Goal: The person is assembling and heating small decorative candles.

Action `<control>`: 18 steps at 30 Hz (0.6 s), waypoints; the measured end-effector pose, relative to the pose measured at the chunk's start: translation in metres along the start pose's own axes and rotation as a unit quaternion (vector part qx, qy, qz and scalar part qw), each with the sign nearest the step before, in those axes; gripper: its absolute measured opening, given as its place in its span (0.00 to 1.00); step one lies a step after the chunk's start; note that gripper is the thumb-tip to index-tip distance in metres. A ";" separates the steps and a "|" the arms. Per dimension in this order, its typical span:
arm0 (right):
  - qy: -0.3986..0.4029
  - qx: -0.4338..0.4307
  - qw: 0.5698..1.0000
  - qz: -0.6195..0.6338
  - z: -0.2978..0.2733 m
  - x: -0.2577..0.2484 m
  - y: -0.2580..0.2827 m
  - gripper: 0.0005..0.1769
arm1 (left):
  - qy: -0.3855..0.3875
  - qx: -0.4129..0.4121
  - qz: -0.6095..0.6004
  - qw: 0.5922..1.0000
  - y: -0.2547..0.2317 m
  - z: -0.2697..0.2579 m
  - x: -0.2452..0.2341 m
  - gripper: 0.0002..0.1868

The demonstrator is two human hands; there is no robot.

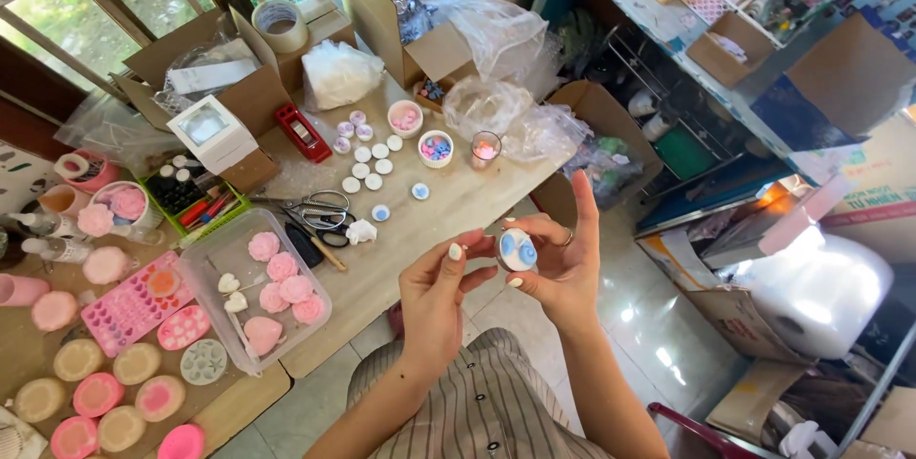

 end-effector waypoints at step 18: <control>-0.081 0.082 0.903 -0.415 0.023 -0.055 -0.255 0.59 | -0.283 -0.203 0.625 0.698 0.049 -0.174 -0.483 0.22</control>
Point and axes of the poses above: each hand's wrist, its own z-axis towards the middle knuckle, its own x-axis out of the palm, y = z × x, the point moved 1 cm from there along z, towards the middle knuckle, and after that the axes turned 14 degrees about -z, right-handed, at the moved point
